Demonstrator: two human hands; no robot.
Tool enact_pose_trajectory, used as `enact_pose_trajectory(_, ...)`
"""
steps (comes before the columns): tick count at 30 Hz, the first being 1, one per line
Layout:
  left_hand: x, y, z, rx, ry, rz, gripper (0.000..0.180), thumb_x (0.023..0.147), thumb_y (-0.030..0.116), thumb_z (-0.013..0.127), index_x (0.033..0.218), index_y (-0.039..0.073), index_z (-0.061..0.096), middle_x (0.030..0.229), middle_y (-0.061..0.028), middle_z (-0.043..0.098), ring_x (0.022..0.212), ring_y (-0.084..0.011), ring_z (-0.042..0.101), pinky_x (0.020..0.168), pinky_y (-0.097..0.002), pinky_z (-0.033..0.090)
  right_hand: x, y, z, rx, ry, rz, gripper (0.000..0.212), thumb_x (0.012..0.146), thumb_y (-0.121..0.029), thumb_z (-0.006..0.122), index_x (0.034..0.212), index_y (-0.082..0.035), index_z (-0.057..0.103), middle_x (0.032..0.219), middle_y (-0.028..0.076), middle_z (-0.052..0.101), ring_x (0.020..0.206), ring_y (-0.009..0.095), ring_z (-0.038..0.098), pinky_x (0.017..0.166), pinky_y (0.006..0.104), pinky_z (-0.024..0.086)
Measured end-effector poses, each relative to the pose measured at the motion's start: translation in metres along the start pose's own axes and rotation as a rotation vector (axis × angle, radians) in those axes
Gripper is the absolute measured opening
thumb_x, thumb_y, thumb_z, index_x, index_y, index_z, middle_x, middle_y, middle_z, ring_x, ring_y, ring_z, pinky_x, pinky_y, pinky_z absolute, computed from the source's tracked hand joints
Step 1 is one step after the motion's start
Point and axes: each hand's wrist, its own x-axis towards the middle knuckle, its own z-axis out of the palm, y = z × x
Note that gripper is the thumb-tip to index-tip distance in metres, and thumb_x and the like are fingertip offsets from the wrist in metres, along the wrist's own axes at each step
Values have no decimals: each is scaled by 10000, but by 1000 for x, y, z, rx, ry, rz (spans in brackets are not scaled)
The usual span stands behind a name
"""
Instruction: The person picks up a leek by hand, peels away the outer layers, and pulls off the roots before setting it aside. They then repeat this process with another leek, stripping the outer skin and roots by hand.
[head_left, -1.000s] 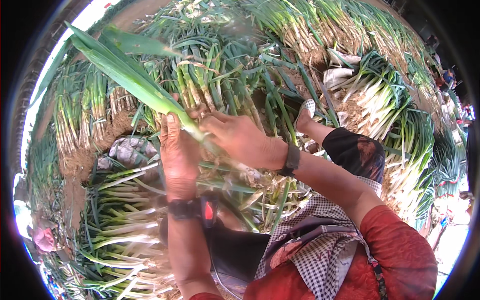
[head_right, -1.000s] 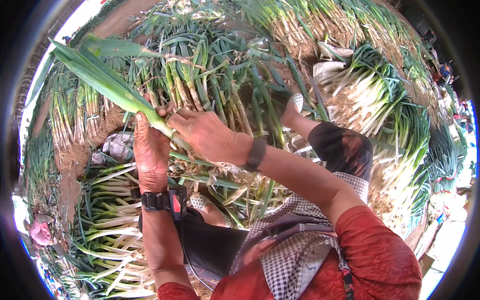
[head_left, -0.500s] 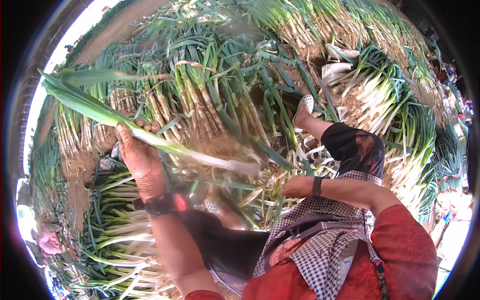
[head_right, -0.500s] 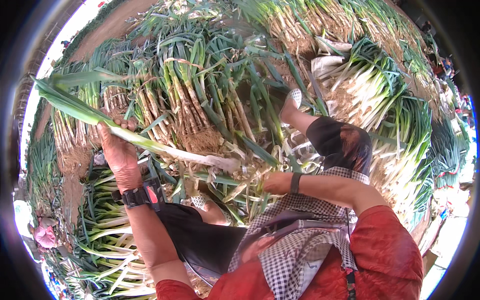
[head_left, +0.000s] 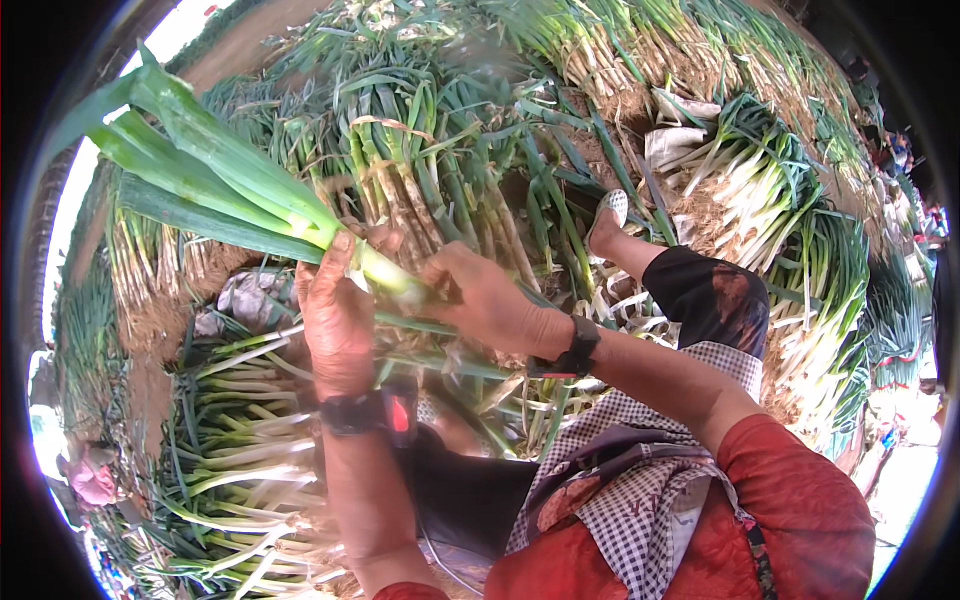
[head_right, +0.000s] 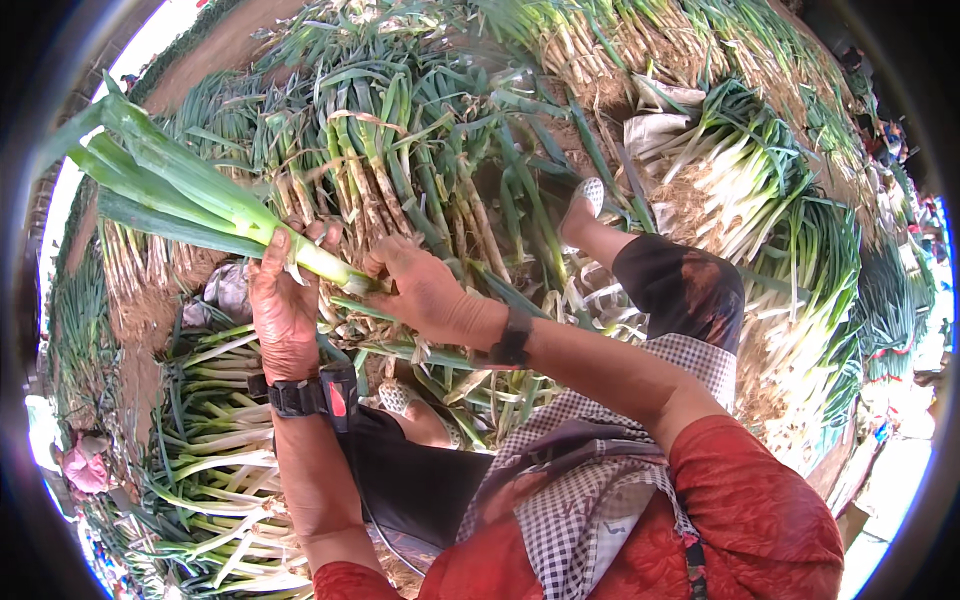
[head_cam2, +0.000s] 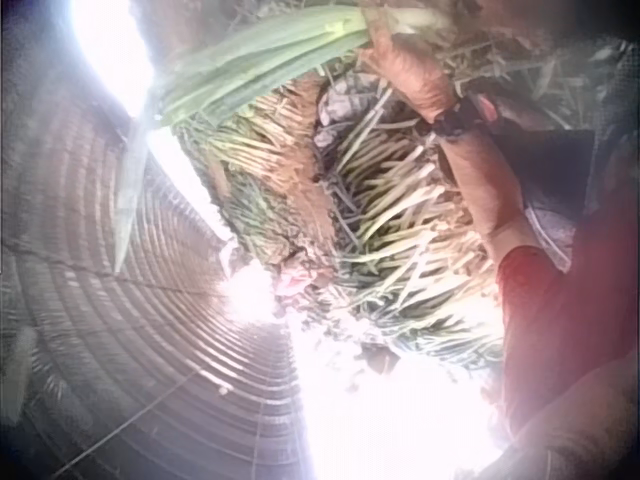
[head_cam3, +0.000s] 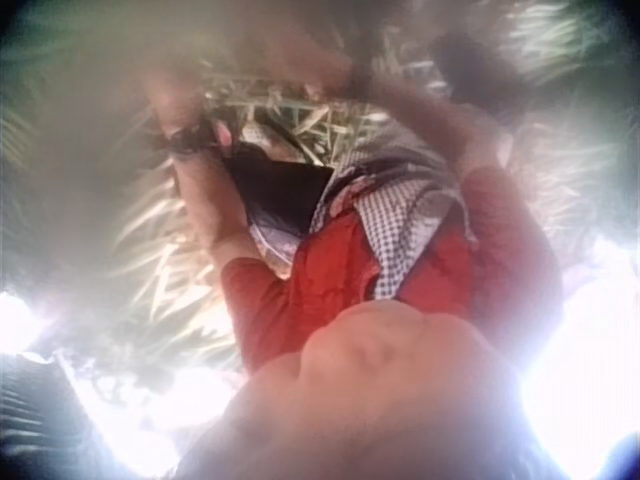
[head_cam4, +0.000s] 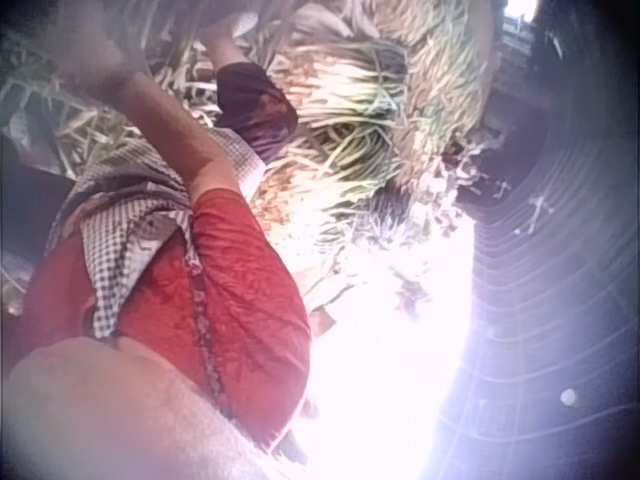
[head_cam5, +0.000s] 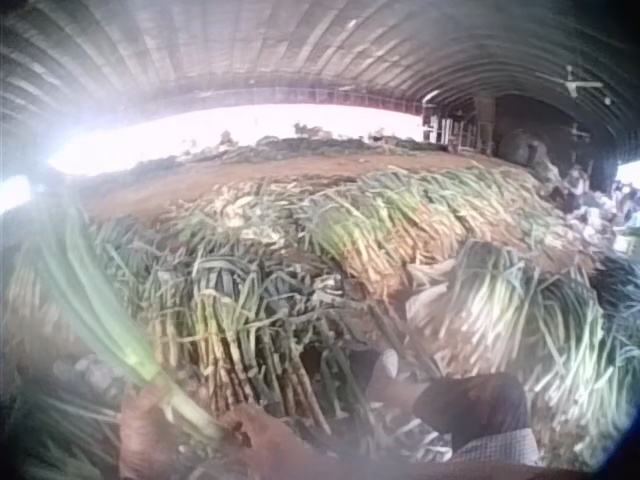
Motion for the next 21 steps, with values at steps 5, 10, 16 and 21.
enact_pose_trajectory(5,-3,-1,-1,-54,-79,-20,263,918,188,633,1106,22,554,983,-67,583,890,-207,580,899,-441,528,9,-10,-12,119,-173,23,328,734,-113,752,943,-12,520,870,152,565,803,302,565,722,380,447)
enact_pose_trajectory(10,0,-8,-5,-92,7,7,337,864,143,693,1160,34,577,1017,-88,616,806,-221,626,813,-455,551,0,-4,-1,235,-172,21,272,740,-73,742,899,-9,530,807,131,542,739,249,548,686,346,444)
enact_pose_trajectory(16,0,-7,-1,-115,35,60,336,875,135,680,1175,38,564,1006,-72,614,826,-205,615,846,-434,530,-4,-4,4,47,-80,-116,303,732,-117,768,897,-16,535,799,126,517,759,285,531,678,341,442)
enact_pose_trajectory(21,4,-14,-7,-155,-79,13,310,884,141,668,1155,38,560,982,-60,607,865,-191,598,847,-439,523,11,5,-5,126,-133,-83,407,707,-190,815,895,-6,504,814,136,544,750,308,523,678,360,440)
